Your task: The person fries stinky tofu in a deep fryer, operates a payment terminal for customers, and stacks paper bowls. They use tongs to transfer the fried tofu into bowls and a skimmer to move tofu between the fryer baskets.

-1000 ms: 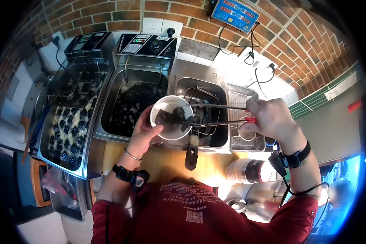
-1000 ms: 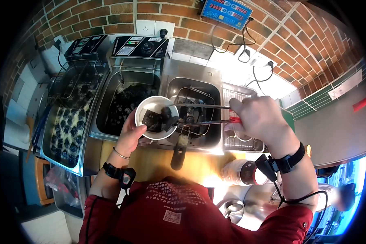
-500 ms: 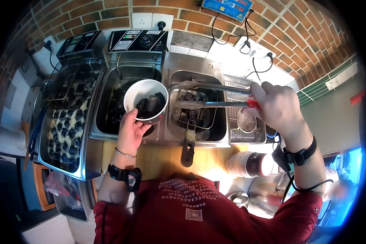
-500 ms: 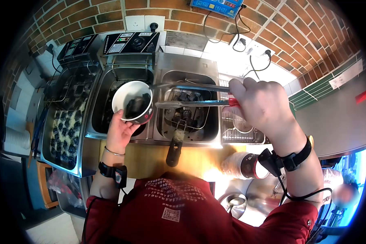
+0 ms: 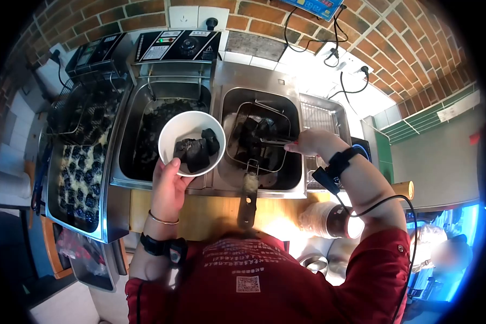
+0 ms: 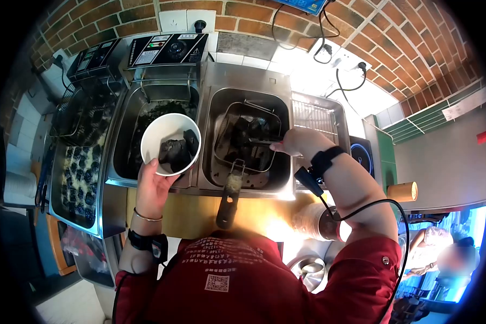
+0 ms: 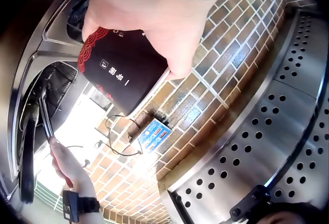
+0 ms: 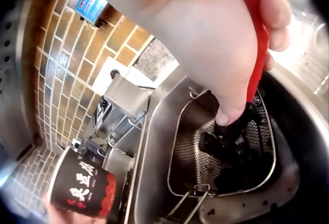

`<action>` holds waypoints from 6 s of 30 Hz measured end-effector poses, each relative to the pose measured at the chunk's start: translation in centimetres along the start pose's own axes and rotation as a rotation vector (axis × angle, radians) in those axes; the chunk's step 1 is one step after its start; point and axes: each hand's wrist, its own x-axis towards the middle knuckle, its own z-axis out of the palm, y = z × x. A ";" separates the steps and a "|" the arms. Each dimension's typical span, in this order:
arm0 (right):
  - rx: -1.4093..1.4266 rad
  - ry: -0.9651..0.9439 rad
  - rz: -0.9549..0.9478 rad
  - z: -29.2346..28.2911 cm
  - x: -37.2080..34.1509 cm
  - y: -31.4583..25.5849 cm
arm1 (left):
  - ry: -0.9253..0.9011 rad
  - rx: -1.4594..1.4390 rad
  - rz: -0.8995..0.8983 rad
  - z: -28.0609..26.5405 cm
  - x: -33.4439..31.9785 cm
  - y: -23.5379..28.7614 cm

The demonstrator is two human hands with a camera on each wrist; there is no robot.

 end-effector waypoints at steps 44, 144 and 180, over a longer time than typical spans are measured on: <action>-0.060 0.308 -0.126 -2.3 -4.5 2.1 | 0.012 -0.169 -0.045 -0.1 2.4 0.0; -0.382 0.474 -0.233 -4.5 -10.0 2.5 | 0.028 -0.148 -0.119 -2.8 1.1 0.2; -0.405 0.331 -0.101 -1.7 0.4 -4.2 | 0.037 -0.020 0.046 -4.0 -4.3 1.2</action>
